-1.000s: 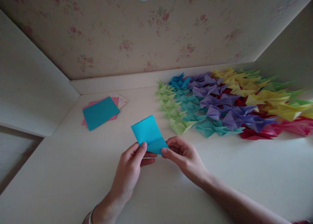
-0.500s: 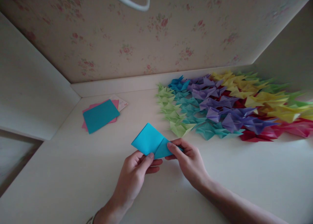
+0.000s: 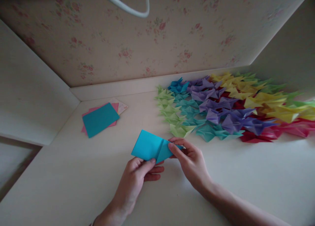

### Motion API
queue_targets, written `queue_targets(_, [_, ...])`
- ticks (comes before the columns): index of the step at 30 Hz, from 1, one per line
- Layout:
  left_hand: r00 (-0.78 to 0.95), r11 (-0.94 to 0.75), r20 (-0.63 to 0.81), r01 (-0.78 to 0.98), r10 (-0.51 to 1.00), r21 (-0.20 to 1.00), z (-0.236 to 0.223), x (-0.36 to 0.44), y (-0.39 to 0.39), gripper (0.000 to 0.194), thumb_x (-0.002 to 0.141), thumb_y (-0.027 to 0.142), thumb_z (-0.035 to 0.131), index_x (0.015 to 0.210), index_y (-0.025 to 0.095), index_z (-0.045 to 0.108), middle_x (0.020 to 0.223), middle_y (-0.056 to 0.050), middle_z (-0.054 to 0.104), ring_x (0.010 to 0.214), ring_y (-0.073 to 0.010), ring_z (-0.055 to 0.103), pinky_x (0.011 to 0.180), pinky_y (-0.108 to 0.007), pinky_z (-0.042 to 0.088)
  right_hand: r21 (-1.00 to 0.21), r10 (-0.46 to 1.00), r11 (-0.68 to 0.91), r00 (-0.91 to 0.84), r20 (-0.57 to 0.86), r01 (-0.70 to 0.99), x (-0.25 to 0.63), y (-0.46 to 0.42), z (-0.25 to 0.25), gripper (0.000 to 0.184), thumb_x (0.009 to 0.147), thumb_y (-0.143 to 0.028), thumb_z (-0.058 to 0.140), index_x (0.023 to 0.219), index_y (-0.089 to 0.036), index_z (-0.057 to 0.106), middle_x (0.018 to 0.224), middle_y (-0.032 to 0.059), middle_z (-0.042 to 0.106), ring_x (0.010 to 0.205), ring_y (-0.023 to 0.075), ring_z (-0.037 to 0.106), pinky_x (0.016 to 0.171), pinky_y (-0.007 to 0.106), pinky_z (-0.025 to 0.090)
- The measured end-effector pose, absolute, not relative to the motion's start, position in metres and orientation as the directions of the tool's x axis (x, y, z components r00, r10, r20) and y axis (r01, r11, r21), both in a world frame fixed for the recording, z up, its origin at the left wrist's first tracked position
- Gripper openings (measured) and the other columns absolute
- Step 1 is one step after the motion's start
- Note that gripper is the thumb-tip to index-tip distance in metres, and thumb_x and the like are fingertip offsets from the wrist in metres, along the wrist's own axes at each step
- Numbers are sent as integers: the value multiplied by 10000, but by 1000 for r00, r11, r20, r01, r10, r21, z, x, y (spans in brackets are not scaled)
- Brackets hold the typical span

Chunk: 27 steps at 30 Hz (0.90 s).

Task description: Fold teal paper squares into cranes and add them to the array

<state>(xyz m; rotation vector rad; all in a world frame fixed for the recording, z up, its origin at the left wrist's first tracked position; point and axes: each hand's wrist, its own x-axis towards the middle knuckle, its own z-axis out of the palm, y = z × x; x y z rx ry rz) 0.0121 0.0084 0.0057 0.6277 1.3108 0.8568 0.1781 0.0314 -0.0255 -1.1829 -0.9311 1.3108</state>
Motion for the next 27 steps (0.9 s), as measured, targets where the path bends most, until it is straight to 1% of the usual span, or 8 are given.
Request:
queue_targets(4, [55, 540, -538, -133, 841, 831, 7, 13, 7, 179, 845, 235, 669, 905, 102, 772, 906, -115, 807, 792, -210, 762, 642, -240, 599, -975, 985, -119, 98, -139, -185, 178, 33, -27, 265, 770, -430, 756, 791, -174, 693, 959, 54, 671, 659, 145, 627, 609, 287, 589])
queue_targets(8, [56, 518, -515, -81, 855, 851, 6, 13, 6, 213, 832, 276, 678, 897, 98, 774, 901, -117, 805, 794, -222, 759, 664, -264, 605, -984, 987, -94, 113, -112, -151, 177, 33, -26, 262, 767, -419, 754, 762, -170, 671, 895, 45, 654, 638, 133, 604, 556, 242, 553])
queue_targets(12, [35, 483, -482, -12, 875, 876, 6, 14, 6, 280, 806, 363, 709, 871, 98, 772, 836, -119, 805, 787, -248, 757, 677, -296, 608, -989, 986, -85, 131, -101, -124, 176, 34, -24, 260, 762, -413, 753, 755, -170, 662, 857, 38, 638, 616, 123, 585, 526, 220, 526])
queue_targets(14, [45, 464, -464, 20, 884, 886, 6, 14, 6, 309, 790, 403, 727, 852, 104, 774, 790, -117, 802, 794, -260, 756, 681, -299, 605, -990, 987, -81, 131, -97, -119, 176, 34, -24, 258, 763, -413, 750, 755, -171, 659, 850, 35, 634, 605, 121, 583, 518, 219, 520])
queue_targets(16, [78, 444, -447, 49, 891, 894, 4, 15, 6, 320, 780, 425, 740, 848, 115, 781, 788, -114, 803, 800, -262, 756, 683, -293, 601, -991, 987, -74, 131, -88, -111, 176, 33, -25, 253, 769, -411, 745, 758, -174, 658, 848, 33, 632, 606, 123, 588, 515, 219, 517])
queue_targets(20, [113, 431, -442, 108, 890, 896, 1, 13, 6, 339, 818, 453, 699, 851, 128, 791, 796, -115, 805, 779, -253, 756, 670, -283, 594, -994, 988, -67, 132, -77, -85, 175, 32, -26, 250, 793, -415, 724, 754, -179, 649, 846, 31, 628, 613, 124, 594, 527, 221, 518])
queue_targets(24, [101, 457, -467, 109, 878, 883, 0, 13, 6, 349, 828, 460, 685, 867, 131, 794, 785, -110, 801, 765, -248, 753, 636, -274, 587, -997, 989, -57, 132, -64, -57, 175, 31, -27, 269, 818, -426, 702, 738, -181, 624, 845, 32, 618, 619, 127, 591, 523, 220, 509])
queue_targets(27, [106, 481, -488, 83, 866, 873, 0, 12, 6, 346, 825, 455, 692, 867, 127, 793, 756, -104, 795, 752, -239, 749, 633, -269, 585, -995, 991, -66, 116, -73, -69, 175, 31, -28, 286, 836, -439, 681, 736, -182, 607, 889, 38, 615, 617, 129, 597, 539, 239, 517])
